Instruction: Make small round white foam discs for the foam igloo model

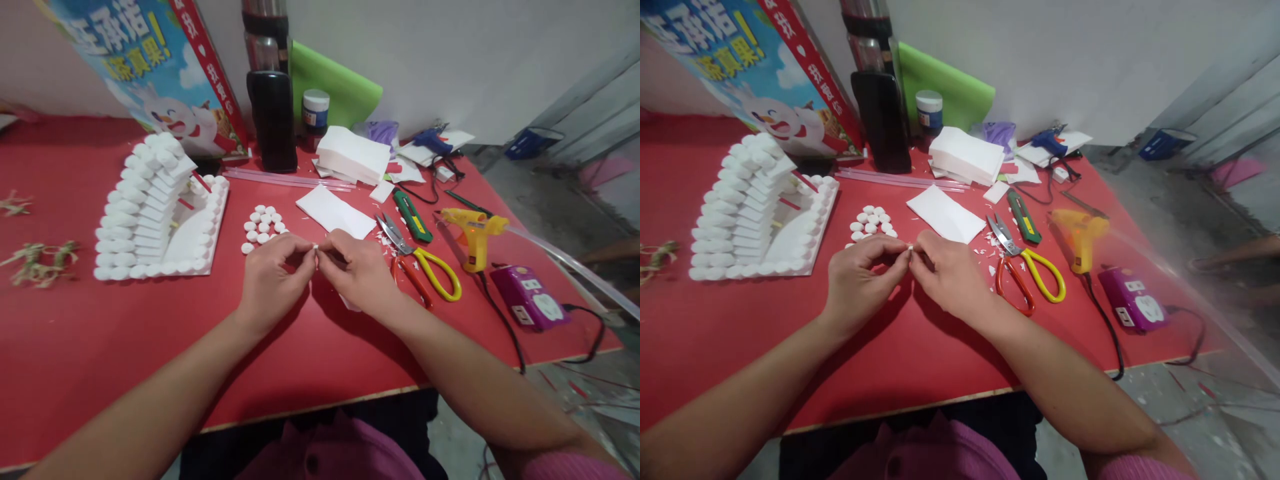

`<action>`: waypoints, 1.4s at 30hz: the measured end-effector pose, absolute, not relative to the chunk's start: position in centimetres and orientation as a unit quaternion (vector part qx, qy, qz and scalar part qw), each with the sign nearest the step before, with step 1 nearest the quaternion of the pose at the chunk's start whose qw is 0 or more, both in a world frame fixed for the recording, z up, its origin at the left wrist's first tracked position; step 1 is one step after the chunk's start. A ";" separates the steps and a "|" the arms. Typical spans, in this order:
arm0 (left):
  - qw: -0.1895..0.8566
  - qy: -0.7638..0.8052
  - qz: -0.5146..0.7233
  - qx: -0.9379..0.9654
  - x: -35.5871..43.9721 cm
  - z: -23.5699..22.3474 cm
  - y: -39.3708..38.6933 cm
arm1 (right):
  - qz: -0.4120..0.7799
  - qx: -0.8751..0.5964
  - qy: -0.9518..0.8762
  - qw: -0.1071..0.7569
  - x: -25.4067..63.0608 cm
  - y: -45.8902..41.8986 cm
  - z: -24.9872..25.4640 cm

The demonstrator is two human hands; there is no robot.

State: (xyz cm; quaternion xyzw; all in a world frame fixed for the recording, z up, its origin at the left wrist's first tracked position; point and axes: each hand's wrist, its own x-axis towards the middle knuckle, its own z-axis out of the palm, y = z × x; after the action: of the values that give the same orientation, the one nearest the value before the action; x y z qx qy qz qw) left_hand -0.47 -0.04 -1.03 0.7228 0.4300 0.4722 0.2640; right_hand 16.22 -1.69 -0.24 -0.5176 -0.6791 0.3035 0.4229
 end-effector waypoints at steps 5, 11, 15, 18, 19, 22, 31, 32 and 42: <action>0.350 0.474 0.468 0.659 -0.6 -0.8 0.1 | 0.664 -0.459 -0.393 0.441 16.3 -0.8 0.0; 0.364 0.485 0.467 0.644 -0.6 -0.7 0.0 | 0.753 -0.416 -0.278 0.429 16.3 -0.5 -0.5; 0.376 0.472 0.465 0.648 -0.7 -0.8 0.0 | 0.732 -0.430 -0.298 0.437 16.3 -0.6 -0.3; 0.359 0.469 0.444 0.674 -0.8 -0.7 0.0 | 0.707 -0.450 -0.320 0.443 16.3 -0.7 -0.1; 0.345 0.468 0.438 0.686 -0.9 -0.7 0.0 | 0.695 -0.457 -0.330 0.446 16.3 -0.7 0.0; 0.271 0.459 0.424 0.732 -0.9 -0.8 0.0 | 0.630 -0.483 -0.392 0.465 16.0 -0.9 -0.2; 0.027 0.393 0.350 0.850 -1.2 -1.6 0.4 | 0.476 -0.527 -0.518 0.477 15.8 -1.4 -0.9; 0.011 0.388 0.344 0.855 -1.2 -1.6 0.4 | 0.476 -0.526 -0.520 0.476 15.8 -1.4 -0.8; 0.187 0.364 0.434 0.803 -1.2 -0.9 0.4 | 0.509 -0.502 -0.502 0.486 16.2 -1.1 -0.7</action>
State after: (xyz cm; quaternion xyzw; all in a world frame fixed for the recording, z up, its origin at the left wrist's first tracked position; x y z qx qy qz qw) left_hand -1.15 0.38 -0.93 0.8029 0.3639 0.4336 0.1869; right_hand 16.21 -1.15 -0.70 -0.5025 -0.5022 0.5089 0.4862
